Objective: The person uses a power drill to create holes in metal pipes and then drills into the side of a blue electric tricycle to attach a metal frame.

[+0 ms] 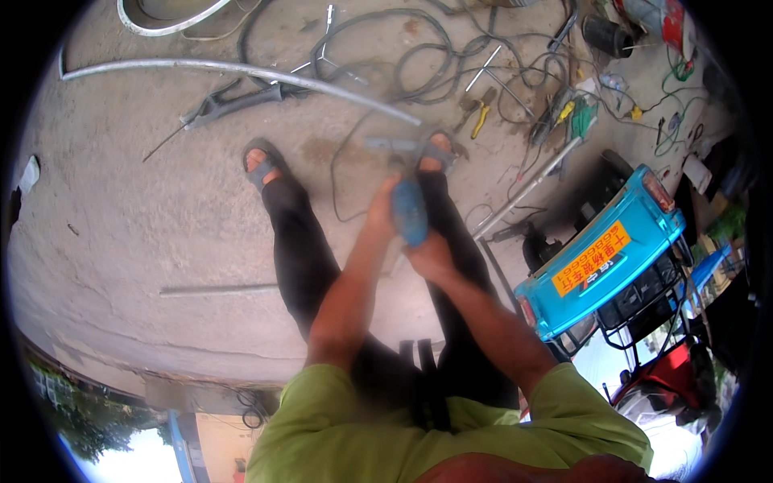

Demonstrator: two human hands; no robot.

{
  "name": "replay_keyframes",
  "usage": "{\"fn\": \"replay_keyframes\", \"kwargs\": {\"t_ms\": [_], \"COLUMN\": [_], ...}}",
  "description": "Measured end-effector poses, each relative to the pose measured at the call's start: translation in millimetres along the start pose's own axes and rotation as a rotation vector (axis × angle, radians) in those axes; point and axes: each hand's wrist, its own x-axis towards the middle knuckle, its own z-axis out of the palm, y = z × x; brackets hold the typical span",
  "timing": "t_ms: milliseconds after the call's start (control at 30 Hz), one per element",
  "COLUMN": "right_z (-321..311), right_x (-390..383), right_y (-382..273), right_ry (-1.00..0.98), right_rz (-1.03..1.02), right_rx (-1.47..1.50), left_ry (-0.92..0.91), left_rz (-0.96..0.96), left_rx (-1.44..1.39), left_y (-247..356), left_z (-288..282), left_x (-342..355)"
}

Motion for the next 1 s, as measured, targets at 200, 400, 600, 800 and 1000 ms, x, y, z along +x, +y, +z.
{"fn": "replay_keyframes", "kwargs": {"t_ms": [200,400,600,800,1000], "right_z": [-6,3,3,1,0], "right_x": [-14,-9,-2,-3,-3], "right_y": [8,12,20,17,20], "right_ry": [-0.014,-0.021,-0.020,-0.009,0.021], "right_rz": [-0.024,-0.083,-0.070,-0.074,-0.089], "right_rx": [0.011,0.062,0.070,0.105,0.119], "left_ry": [0.076,0.052,0.032,0.036,0.057], "left_rz": [0.073,0.054,0.052,0.068,0.079], "left_rx": [-0.010,0.022,0.038,0.039,0.057], "left_y": [-13,-6,-9,-6,-9], "left_z": [1,-1,-1,1,4], "left_x": [-16,-20,-10,-12,-10]}}
